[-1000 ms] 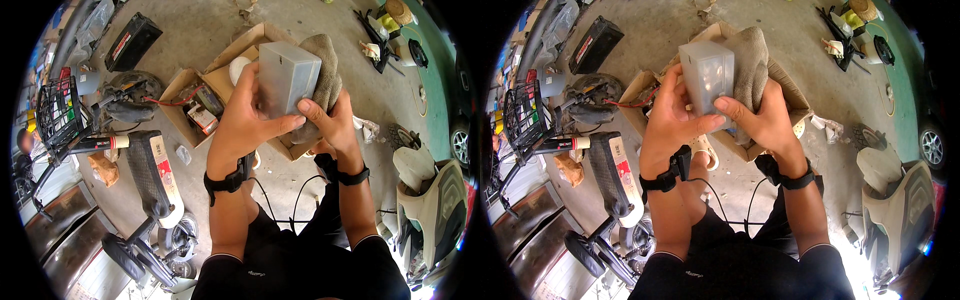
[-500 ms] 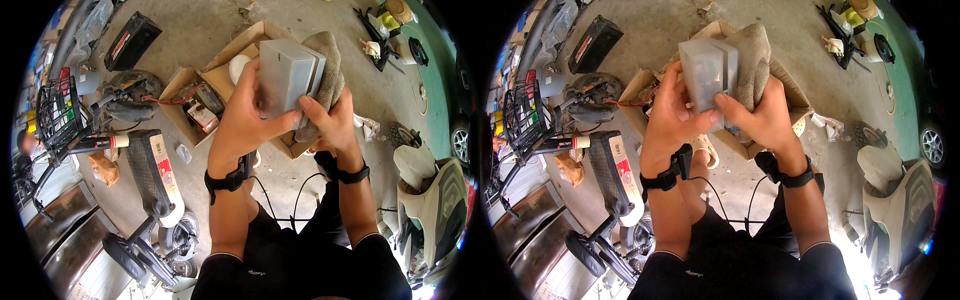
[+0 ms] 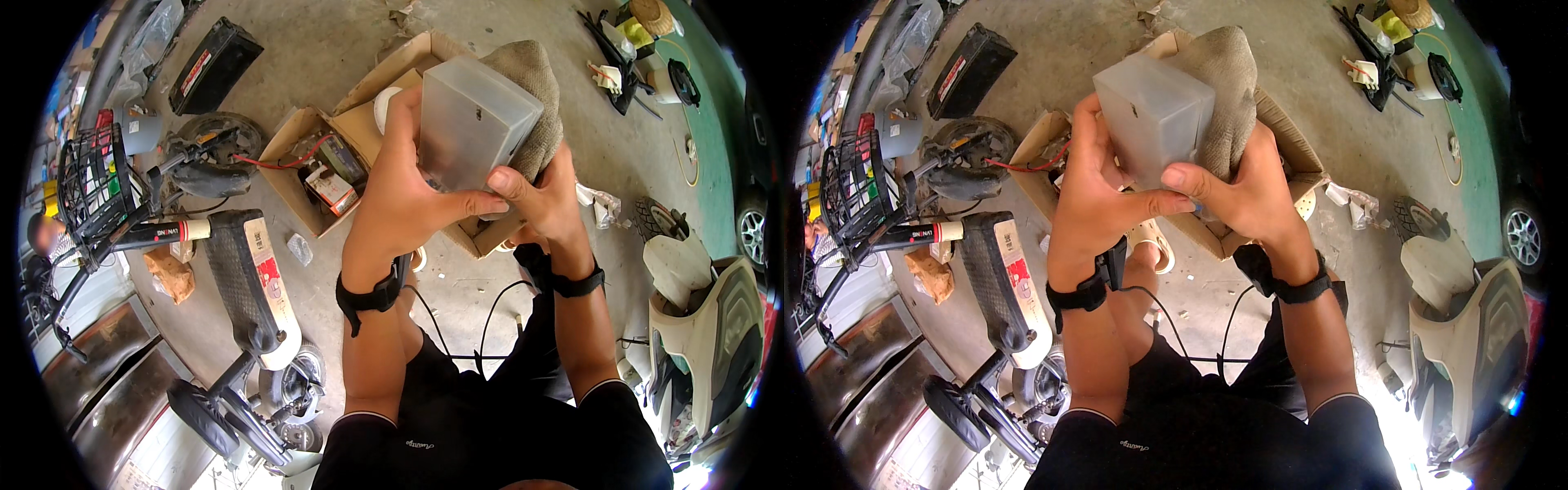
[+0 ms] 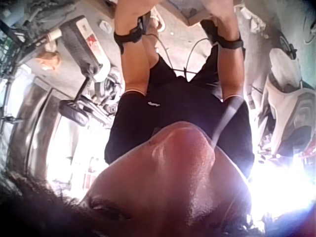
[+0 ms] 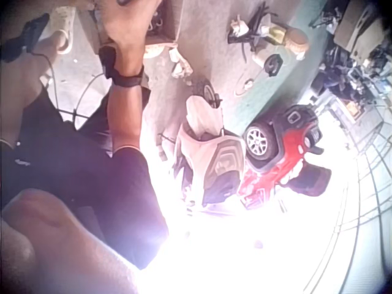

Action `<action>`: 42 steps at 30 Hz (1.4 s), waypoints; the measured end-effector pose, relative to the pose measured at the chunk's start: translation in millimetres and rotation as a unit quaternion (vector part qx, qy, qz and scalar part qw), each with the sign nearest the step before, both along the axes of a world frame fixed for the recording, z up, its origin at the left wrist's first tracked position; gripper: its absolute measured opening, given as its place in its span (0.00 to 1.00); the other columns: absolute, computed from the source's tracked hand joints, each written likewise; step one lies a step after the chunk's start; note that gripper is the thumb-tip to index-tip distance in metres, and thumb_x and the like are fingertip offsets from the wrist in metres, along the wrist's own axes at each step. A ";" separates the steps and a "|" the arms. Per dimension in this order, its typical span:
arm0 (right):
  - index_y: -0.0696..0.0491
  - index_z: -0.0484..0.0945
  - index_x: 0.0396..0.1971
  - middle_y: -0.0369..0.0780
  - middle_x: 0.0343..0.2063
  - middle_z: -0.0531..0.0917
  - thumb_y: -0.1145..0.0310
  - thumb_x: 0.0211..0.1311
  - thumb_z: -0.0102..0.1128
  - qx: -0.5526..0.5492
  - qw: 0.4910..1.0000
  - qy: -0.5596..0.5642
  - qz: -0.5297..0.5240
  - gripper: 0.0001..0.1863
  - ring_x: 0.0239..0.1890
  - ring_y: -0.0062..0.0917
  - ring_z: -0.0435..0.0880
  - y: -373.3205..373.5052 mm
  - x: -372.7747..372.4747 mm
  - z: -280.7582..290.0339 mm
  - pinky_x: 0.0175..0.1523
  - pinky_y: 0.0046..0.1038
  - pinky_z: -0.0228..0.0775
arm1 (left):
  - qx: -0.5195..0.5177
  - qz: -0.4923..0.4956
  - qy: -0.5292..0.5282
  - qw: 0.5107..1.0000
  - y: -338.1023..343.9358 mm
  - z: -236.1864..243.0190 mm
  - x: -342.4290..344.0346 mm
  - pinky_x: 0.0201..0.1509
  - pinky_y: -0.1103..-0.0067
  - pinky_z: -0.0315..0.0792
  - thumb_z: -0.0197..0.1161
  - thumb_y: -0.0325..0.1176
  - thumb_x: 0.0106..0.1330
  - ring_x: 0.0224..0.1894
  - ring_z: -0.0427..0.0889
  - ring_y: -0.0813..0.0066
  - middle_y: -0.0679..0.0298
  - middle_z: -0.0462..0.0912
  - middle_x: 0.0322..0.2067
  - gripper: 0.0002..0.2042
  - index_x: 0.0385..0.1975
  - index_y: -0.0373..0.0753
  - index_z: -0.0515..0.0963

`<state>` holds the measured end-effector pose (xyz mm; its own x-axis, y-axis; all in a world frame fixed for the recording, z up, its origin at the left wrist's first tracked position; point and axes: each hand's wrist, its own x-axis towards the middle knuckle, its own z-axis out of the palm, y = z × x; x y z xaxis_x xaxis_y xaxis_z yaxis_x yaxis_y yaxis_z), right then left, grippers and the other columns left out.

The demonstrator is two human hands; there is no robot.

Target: The person removes a roll of tape from a cardboard box, wipes the edge with a cloth, and then handles small electronic components inside a clear plastic container.

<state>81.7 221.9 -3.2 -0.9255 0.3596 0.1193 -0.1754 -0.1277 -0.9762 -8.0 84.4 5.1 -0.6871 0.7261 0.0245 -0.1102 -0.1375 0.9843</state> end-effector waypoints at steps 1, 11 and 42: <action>0.63 0.68 0.50 0.41 0.43 0.78 0.59 0.44 0.75 -0.003 1.000 0.014 0.003 0.37 0.46 0.23 0.75 0.1 -0.8 -0.5 0.52 0.27 0.67 | 0.000 0.018 0.015 1.000 1.8 -2.1 0.5 0.55 0.72 0.68 0.79 0.34 0.39 0.53 0.71 0.70 0.59 0.70 0.51 0.46 0.59 0.36 0.55; 0.61 0.73 0.47 0.42 0.38 0.82 0.66 0.43 0.73 0.091 0.995 -0.030 -0.035 0.30 0.40 0.24 0.80 -4.2 -3.5 4.9 0.47 0.27 0.71 | -0.044 0.041 0.064 0.996 3.1 -1.7 0.6 0.53 0.73 0.69 0.80 0.37 0.39 0.50 0.74 0.70 0.59 0.73 0.48 0.47 0.58 0.36 0.55; 0.62 0.76 0.40 0.36 0.32 0.81 0.72 0.58 0.63 0.023 0.996 -0.012 -0.087 0.12 0.33 0.15 0.77 -7.6 -0.2 10.5 0.38 0.18 0.71 | 0.049 0.010 -0.074 0.996 -1.0 1.0 0.9 0.53 0.72 0.69 0.65 0.28 0.51 0.53 0.71 0.67 0.52 0.68 0.51 0.40 0.62 0.38 0.46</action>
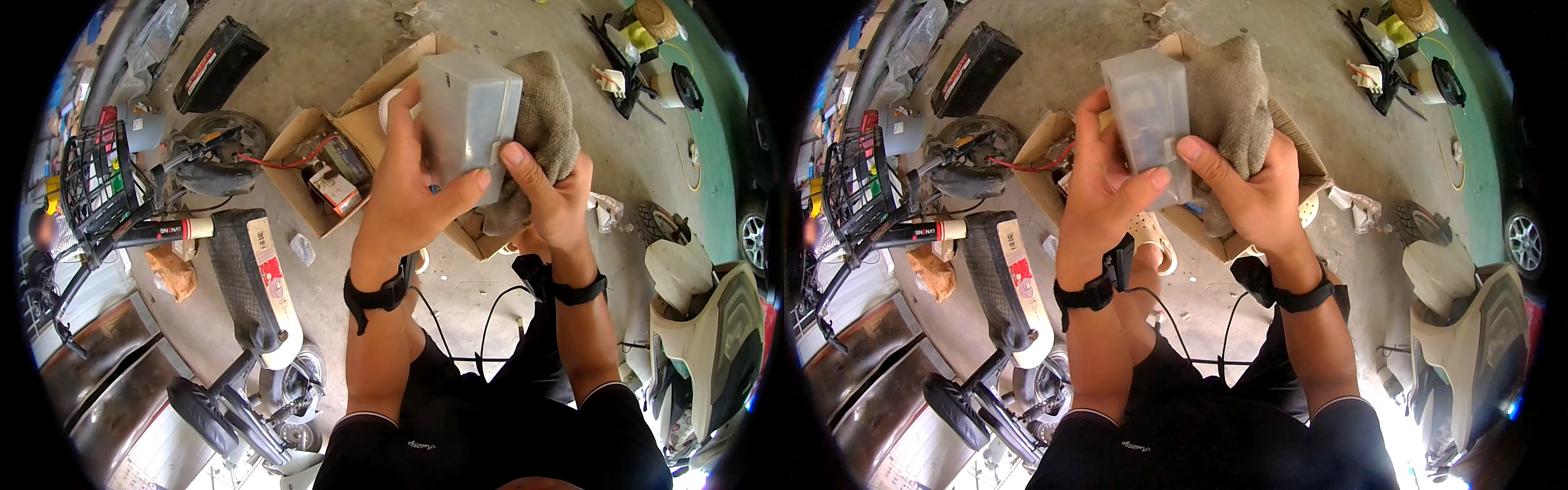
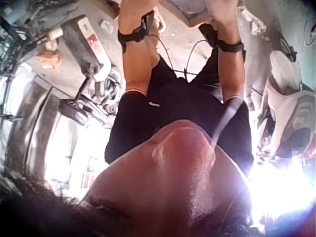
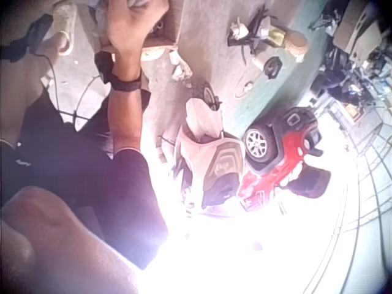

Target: The person removes a roll of tape from a cardboard box, wipes the edge with a cloth, and then handles small electronic components inside a clear plastic container.

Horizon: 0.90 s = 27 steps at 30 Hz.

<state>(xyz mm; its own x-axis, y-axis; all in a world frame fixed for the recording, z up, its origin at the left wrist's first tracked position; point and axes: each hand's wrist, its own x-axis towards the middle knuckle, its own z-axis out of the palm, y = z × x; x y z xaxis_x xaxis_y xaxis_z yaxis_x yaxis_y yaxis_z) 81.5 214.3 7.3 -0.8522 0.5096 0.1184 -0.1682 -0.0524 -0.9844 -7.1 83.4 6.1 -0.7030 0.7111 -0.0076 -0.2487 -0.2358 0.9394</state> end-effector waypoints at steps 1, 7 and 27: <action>0.62 0.76 0.39 0.36 0.31 0.81 0.73 0.58 0.63 0.014 1.000 -0.001 -0.005 0.12 0.33 0.15 0.76 0.9 0.6 -0.8 0.38 0.18 0.71 | -0.012 -0.003 0.000 1.000 -0.1 0.2 0.3 0.53 0.72 0.69 0.65 0.28 0.51 0.52 0.71 0.67 0.52 0.68 0.51 0.40 0.62 0.38 0.46; 0.61 0.77 0.37 0.35 0.31 0.81 0.74 0.58 0.62 -0.061 0.998 -0.015 -0.014 0.09 0.33 0.15 0.77 3.9 2.3 7.4 0.37 0.19 0.71 | -0.038 -0.001 -0.011 0.999 -1.5 -1.4 0.4 0.52 0.72 0.69 0.66 0.29 0.51 0.51 0.72 0.67 0.52 0.69 0.50 0.41 0.61 0.35 0.46; 0.63 0.74 0.43 0.38 0.35 0.81 0.72 0.51 0.69 0.004 1.000 0.016 -0.003 0.20 0.36 0.17 0.78 0.7 -1.8 -0.1 0.41 0.21 0.72 | -0.033 -0.022 -0.014 0.999 -2.2 2.1 -0.7 0.54 0.72 0.68 0.69 0.24 0.48 0.53 0.71 0.67 0.54 0.69 0.51 0.43 0.62 0.38 0.46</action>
